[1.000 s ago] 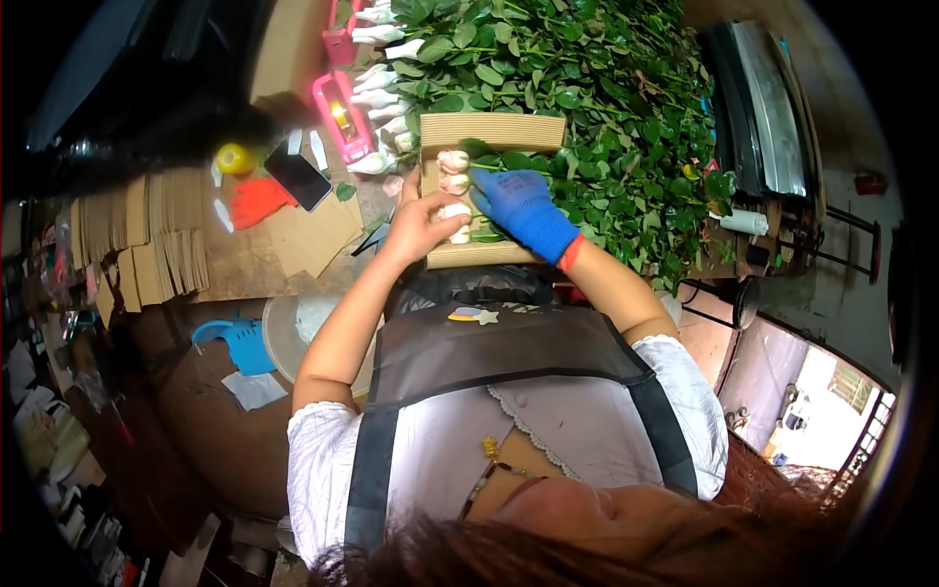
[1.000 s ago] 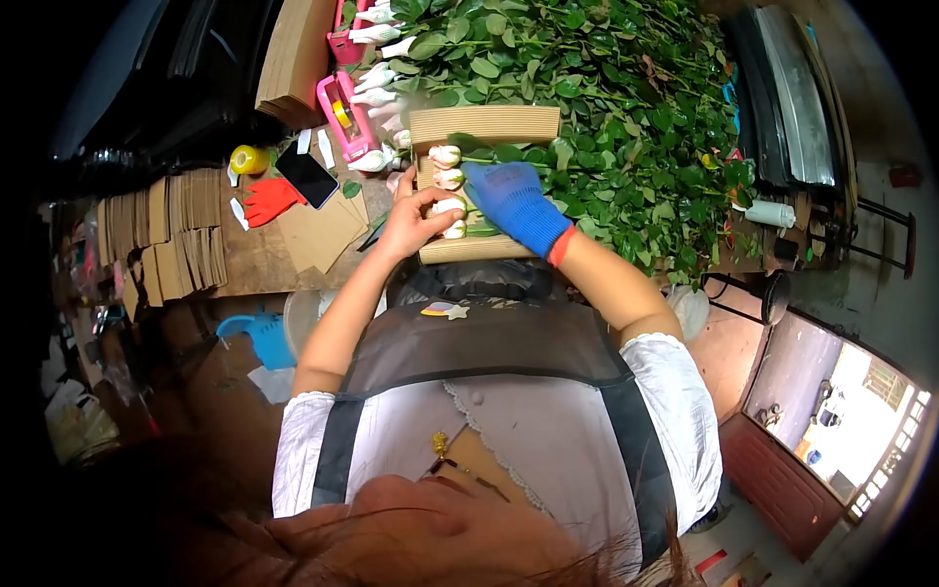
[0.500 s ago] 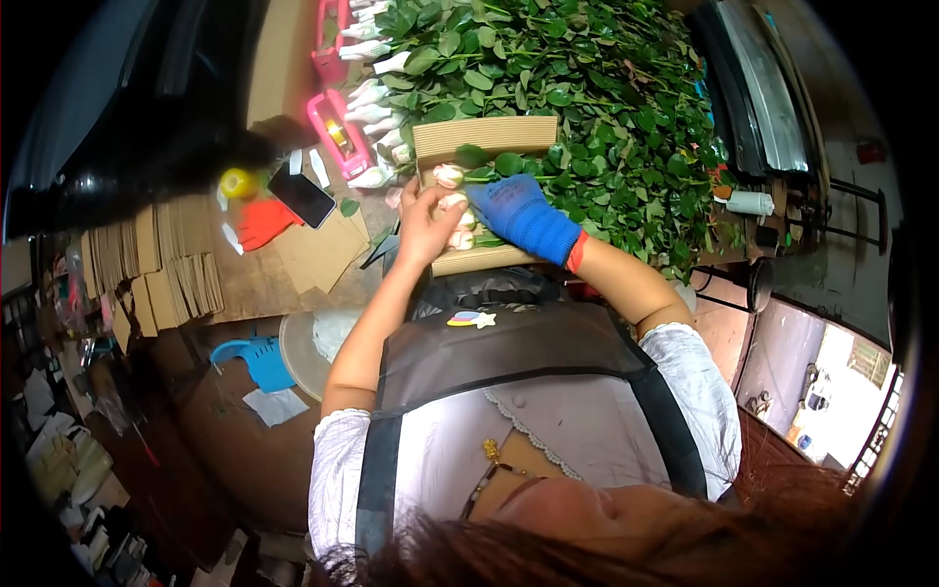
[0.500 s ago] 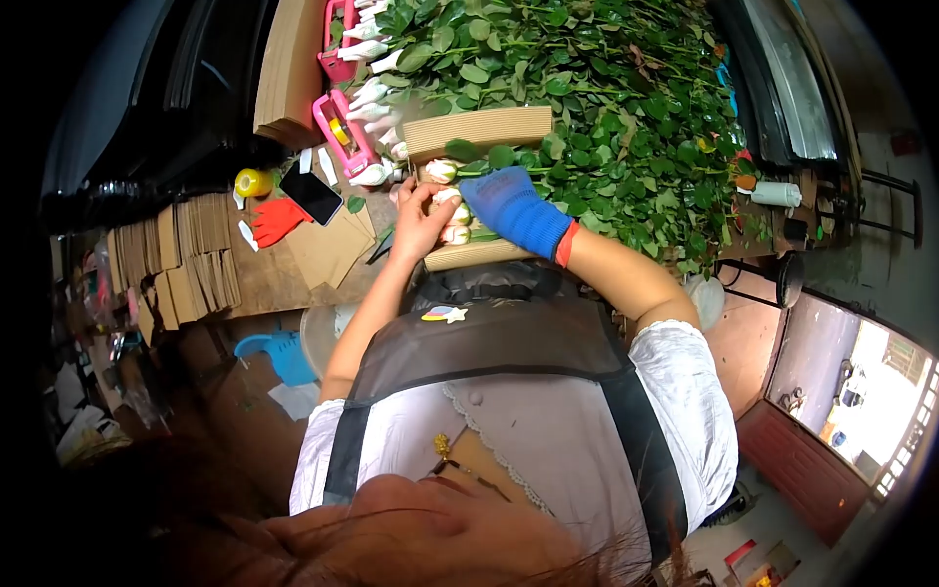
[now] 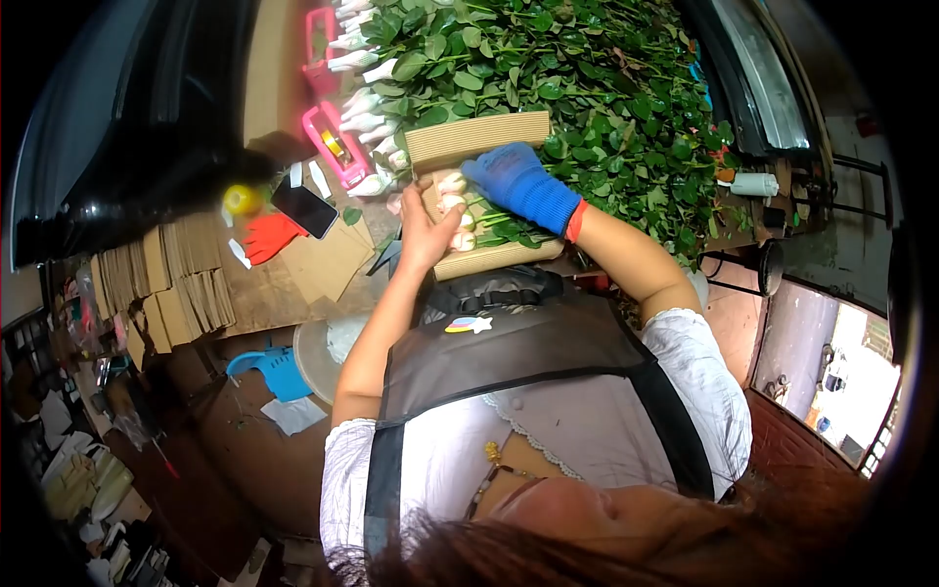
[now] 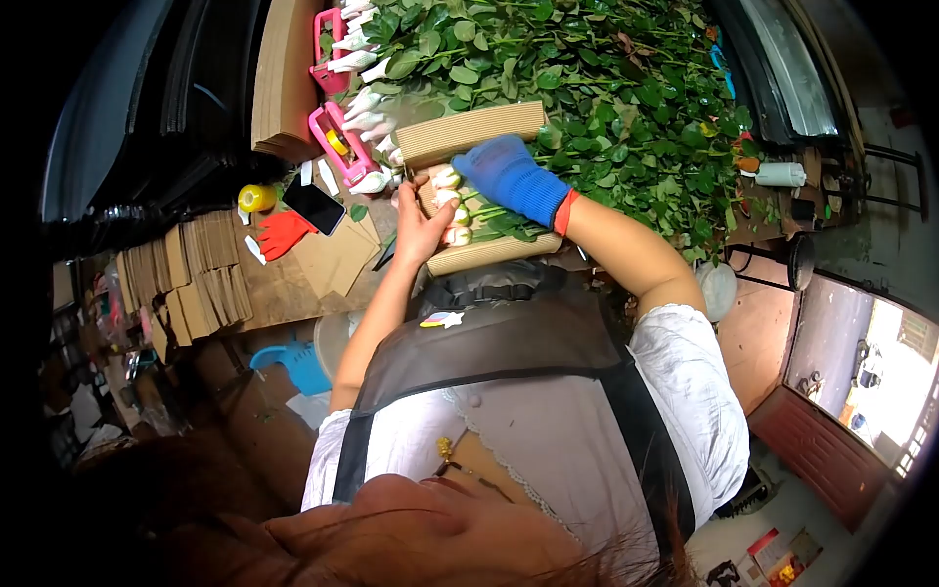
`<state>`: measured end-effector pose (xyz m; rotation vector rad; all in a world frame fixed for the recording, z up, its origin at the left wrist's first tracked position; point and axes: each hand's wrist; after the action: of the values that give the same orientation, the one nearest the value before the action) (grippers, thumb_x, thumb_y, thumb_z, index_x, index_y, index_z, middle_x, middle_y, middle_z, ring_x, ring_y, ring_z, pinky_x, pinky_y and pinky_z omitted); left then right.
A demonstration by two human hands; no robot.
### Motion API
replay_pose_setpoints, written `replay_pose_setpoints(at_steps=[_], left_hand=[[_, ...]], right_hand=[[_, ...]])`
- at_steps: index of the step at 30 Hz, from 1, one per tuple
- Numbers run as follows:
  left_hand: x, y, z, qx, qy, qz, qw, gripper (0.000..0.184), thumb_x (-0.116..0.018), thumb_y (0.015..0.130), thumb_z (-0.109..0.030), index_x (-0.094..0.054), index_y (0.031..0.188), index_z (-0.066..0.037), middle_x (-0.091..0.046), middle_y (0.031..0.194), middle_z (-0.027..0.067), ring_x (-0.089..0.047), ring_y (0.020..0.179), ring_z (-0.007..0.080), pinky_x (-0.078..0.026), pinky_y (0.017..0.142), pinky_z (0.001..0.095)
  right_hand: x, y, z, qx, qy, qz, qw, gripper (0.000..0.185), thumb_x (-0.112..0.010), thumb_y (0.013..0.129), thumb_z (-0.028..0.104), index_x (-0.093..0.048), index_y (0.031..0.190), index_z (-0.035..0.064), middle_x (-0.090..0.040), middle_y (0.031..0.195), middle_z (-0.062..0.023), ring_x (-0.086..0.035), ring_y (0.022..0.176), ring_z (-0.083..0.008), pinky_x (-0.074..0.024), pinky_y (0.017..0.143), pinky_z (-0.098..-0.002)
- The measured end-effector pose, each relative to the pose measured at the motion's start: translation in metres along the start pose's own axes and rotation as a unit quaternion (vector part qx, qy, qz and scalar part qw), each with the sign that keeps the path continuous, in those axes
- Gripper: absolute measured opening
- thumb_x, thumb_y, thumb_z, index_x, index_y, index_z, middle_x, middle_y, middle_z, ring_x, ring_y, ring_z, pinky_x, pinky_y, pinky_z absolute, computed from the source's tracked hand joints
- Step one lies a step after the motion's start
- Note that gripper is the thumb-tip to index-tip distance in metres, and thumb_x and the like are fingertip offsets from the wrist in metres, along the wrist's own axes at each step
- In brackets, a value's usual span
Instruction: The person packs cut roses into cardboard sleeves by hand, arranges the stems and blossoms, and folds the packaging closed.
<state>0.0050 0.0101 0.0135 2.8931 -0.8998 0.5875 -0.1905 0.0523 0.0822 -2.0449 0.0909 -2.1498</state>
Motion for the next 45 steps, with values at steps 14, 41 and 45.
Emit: replay_pose_setpoints(at_steps=[14,41,45], left_hand=[[-0.013,0.021,0.028,0.07,-0.072,0.012,0.995,0.036,-0.079,0.08,-0.023,-0.067,0.108,-0.005,-0.053,0.114,0.0193,-0.055,0.102,0.0288,-0.045,0.092,0.039],[-0.007,0.007,-0.01,0.098,-0.089,-0.028,0.991,0.023,-0.077,0.086,-0.012,-0.069,0.103,-0.001,-0.043,0.099,0.0043,-0.05,0.075,0.0111,-0.049,0.062,0.0254],[-0.008,0.007,-0.017,0.08,-0.078,-0.03,0.993,0.021,-0.077,0.085,-0.01,-0.069,0.103,-0.001,-0.043,0.101,0.0039,-0.049,0.075,0.0096,-0.047,0.061,0.0242]], right_hand=[[-0.03,0.0,0.012,0.014,-0.038,-0.082,0.996,0.01,-0.061,0.08,0.021,-0.069,0.074,0.0168,-0.067,0.067,-0.006,-0.067,0.062,-0.0241,-0.0424,0.049,-0.0406],[0.024,0.019,-0.17,-0.282,0.008,0.224,0.933,0.051,-0.067,0.087,0.028,-0.055,0.135,0.0172,-0.062,0.126,-0.0104,-0.061,0.113,-0.0275,-0.0483,0.089,-0.0452],[0.006,-0.009,-0.155,-0.256,-0.031,0.2,0.945,0.053,-0.066,0.088,0.032,-0.053,0.136,0.0145,-0.059,0.127,-0.0124,-0.06,0.112,-0.028,-0.0486,0.089,-0.0454]])
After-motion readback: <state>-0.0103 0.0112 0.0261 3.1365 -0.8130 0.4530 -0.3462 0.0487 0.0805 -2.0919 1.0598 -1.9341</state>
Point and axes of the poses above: each hand's wrist, its own y-axis towards the middle knuckle, its own x-axis out of the back of the hand, z = x × y
